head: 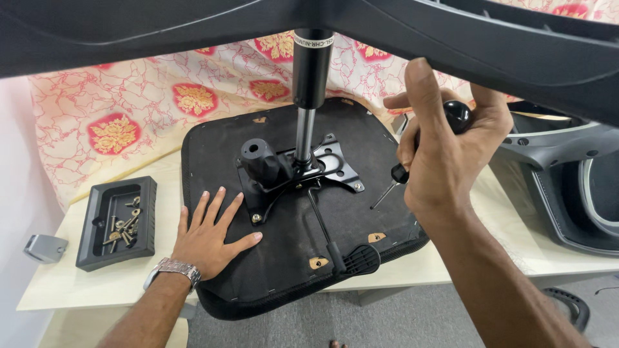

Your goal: The person disassembles an office chair by removing the gas lift cylinder and base from the seat using a screwdriver. They then attach a plastic back support frame to the underside of the seat cushion, securing it with screws.

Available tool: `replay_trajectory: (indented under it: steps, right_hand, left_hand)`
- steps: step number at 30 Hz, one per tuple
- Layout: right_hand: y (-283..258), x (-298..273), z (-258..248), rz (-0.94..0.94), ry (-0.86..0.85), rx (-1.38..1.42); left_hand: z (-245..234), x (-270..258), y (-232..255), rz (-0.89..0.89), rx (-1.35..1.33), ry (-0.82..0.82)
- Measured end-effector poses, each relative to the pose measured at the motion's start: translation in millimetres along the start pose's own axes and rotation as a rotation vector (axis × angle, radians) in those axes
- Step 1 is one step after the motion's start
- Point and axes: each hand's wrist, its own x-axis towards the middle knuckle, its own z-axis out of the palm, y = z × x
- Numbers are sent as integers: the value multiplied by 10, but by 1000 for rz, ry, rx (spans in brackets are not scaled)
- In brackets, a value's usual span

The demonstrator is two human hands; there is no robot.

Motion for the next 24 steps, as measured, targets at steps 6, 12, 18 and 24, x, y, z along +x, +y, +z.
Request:
replay_trajectory:
  steps: [6, 12, 18, 24]
  right_hand:
    - [-13, 92, -109, 14, 0, -64]
    - [360, 150, -696, 391, -146, -261]
    - [1208, -500, -1133, 789, -588, -1162]
    - [1488, -958, -1364, 700, -471, -1240]
  left_hand:
    - [-6, 4, 17, 1, -19, 10]
    - [-42, -95, 165, -60, -26, 33]
    - [102, -558, 585, -99, 41, 138]
    - [47, -536, 589, -67, 1, 192]
